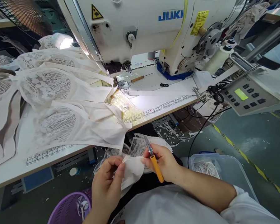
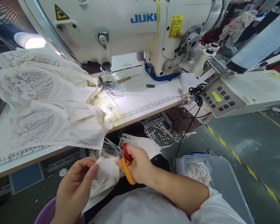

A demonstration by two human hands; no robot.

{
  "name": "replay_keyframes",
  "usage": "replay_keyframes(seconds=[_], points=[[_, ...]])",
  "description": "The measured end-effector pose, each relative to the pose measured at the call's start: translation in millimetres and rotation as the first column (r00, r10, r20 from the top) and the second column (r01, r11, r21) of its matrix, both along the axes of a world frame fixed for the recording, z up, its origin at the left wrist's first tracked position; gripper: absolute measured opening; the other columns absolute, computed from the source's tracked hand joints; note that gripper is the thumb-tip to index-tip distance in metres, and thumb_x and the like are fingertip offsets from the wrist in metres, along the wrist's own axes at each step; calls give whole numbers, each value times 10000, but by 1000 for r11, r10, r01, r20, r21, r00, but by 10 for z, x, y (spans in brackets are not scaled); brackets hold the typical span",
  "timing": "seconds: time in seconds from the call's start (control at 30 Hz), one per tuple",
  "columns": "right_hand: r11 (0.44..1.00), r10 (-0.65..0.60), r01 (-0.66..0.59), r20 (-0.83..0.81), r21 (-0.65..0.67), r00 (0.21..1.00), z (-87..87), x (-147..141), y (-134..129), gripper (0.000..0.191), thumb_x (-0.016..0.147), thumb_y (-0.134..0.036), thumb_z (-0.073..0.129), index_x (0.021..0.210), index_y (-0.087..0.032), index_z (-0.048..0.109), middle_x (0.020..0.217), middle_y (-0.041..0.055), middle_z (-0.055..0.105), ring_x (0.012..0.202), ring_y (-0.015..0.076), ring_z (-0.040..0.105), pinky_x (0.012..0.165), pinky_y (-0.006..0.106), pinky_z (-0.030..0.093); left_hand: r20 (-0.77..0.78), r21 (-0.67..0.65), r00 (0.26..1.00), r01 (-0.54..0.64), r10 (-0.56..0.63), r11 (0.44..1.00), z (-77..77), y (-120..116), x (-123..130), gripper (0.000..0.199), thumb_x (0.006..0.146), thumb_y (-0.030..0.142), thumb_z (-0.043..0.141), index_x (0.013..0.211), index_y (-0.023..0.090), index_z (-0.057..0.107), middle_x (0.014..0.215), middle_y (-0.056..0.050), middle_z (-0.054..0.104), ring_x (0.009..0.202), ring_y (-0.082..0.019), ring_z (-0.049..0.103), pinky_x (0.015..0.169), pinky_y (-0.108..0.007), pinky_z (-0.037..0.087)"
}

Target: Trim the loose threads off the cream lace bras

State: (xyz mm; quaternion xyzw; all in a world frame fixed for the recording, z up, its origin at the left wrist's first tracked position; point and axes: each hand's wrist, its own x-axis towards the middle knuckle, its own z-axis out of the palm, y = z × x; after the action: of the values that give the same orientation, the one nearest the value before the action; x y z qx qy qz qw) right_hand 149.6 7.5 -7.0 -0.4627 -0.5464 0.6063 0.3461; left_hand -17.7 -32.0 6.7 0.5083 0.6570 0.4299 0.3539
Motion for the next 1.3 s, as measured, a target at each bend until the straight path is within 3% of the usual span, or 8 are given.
replay_keyframes(seconds=[0.27, 0.77, 0.97, 1.3], points=[[999, 2, -4, 47, 48, 999, -23, -2, -10, 401, 659, -426, 623, 561, -206, 302, 565, -29, 373, 521, 104, 345, 477, 236, 324, 179, -65, 983, -33, 45, 997, 18, 12, 42, 105, 731, 272, 576, 672, 197, 532, 762, -13, 611, 626, -127, 561, 516, -200, 462], [997, -60, 57, 55, 58, 997, -46, -5, -35, 301, 671, -416, 609, 625, -187, 419, 579, -29, 427, 515, 96, 369, 462, 225, 334, 151, -3, 988, -15, 16, 1000, 11, -5, 36, 81, 723, 224, 586, 662, 193, 541, 780, -19, 607, 671, -128, 584, 553, -192, 487], [991, 0, -15, 112, 131, 994, 19, 4, -10, 265, 689, -369, 583, 583, -177, 433, 541, -31, 409, 504, 95, 356, 460, 224, 319, 156, 20, 987, -44, 41, 999, 3, -6, 46, 62, 730, 218, 576, 678, 206, 545, 792, -3, 606, 684, -119, 579, 568, -182, 480], [992, 10, -27, 137, 125, 991, 23, 29, 10, 265, 677, -358, 577, 569, -188, 405, 539, -35, 383, 506, 98, 341, 461, 224, 304, 59, -68, 995, 85, -81, 994, -46, 25, -26, 113, 727, 277, 583, 659, 193, 551, 822, -57, 641, 706, -172, 603, 569, -243, 491]])
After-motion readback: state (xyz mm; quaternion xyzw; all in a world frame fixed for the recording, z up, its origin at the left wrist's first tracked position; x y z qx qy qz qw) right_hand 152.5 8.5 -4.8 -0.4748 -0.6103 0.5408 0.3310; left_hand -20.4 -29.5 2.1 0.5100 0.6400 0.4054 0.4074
